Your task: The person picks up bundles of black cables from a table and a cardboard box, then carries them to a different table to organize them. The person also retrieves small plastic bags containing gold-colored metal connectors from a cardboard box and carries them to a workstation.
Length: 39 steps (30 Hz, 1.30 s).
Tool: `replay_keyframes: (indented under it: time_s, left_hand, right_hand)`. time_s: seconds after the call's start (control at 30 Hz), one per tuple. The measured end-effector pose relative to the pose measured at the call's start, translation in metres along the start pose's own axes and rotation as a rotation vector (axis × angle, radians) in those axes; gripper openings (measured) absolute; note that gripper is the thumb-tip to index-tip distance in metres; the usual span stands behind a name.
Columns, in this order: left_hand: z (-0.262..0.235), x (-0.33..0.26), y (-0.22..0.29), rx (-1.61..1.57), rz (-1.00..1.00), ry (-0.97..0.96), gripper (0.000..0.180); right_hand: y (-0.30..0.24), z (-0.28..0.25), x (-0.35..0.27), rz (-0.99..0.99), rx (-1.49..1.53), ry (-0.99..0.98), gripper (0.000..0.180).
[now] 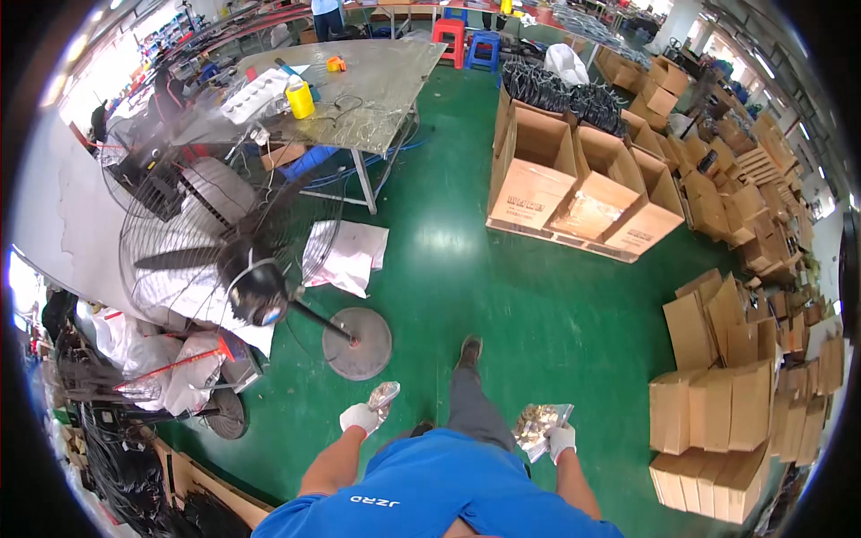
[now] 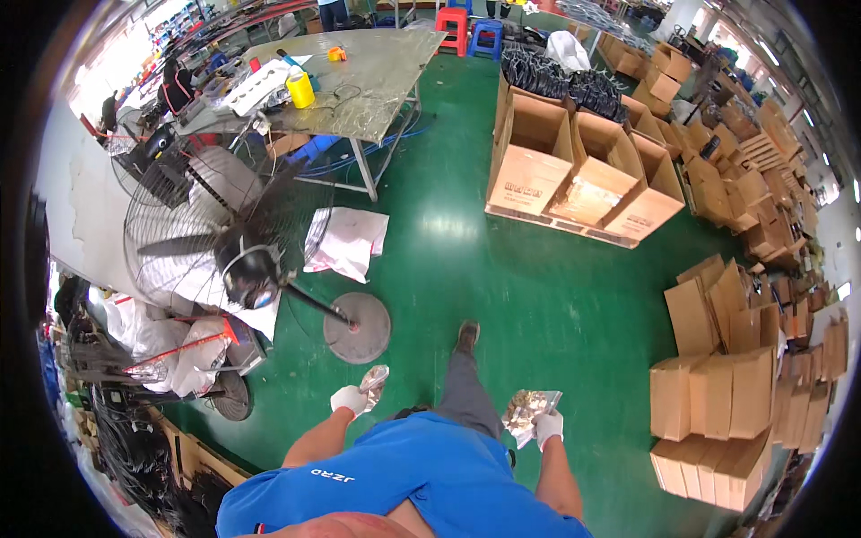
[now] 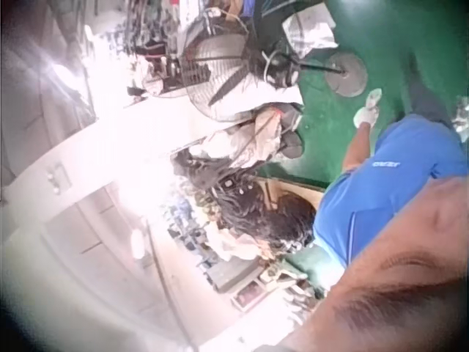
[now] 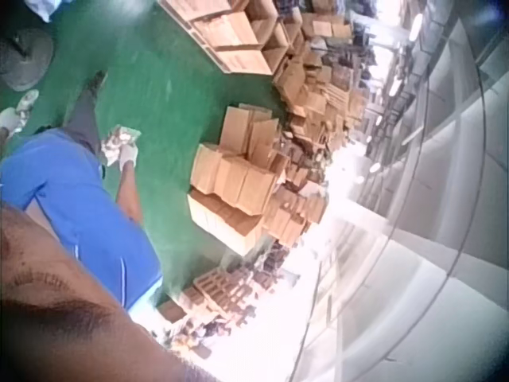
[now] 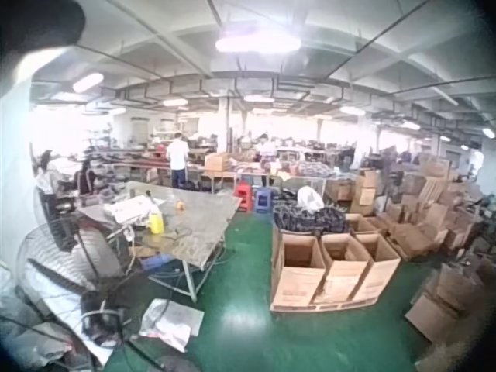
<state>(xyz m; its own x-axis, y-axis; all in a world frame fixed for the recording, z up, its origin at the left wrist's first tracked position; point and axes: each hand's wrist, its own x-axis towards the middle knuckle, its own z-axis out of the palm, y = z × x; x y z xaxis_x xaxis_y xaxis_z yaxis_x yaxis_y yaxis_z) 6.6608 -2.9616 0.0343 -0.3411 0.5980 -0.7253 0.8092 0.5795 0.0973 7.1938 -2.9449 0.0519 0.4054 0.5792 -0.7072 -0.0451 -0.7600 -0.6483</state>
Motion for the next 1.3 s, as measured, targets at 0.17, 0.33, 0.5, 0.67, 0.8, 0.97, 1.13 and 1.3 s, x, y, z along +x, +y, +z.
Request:
replay_keyframes:
  time_s: [0.17,0.33,0.5,0.67,0.8,0.97,1.13,1.3]
  left_hand:
    - [-0.091,0.086,0.089,-0.060,-0.056,0.126,0.043]
    - [-0.177,0.160,0.170,-0.168,-0.142,0.299,0.048]
    - [-0.280,0.214,0.261,-0.349,-0.153,0.457,0.041]
    - [-0.375,0.297,0.336,-0.729,-0.078,0.650,0.032]
    - [-0.476,0.369,0.405,-1.208,0.161,0.721,0.019]
    - [-0.668,0.426,0.510,-1.545,0.195,0.538,0.019]
    - [-0.782,0.514,0.571,-1.746,0.250,0.574,0.028]
    - [-0.883,0.616,0.638,-1.716,0.205,0.680,0.032]
  right_hand:
    - [-0.169,0.081,0.072,-0.047,0.103,-0.105,0.025]
    - [-0.349,0.152,0.130,-0.115,0.120,-0.281,0.033]
    - [-0.509,0.190,0.199,-0.173,0.125,-0.401,0.039]
    - [-0.666,0.249,0.256,-0.198,0.351,-0.539,0.053]
    - [-0.768,0.311,0.298,-0.215,0.433,-0.512,0.053]
    - [-0.853,0.372,0.382,-0.278,0.526,-0.412,0.054]
    - [-0.990,0.454,0.386,-0.273,0.603,-0.442,0.054]
    - [-1.084,0.508,0.466,-0.276,0.674,-0.473,0.051]
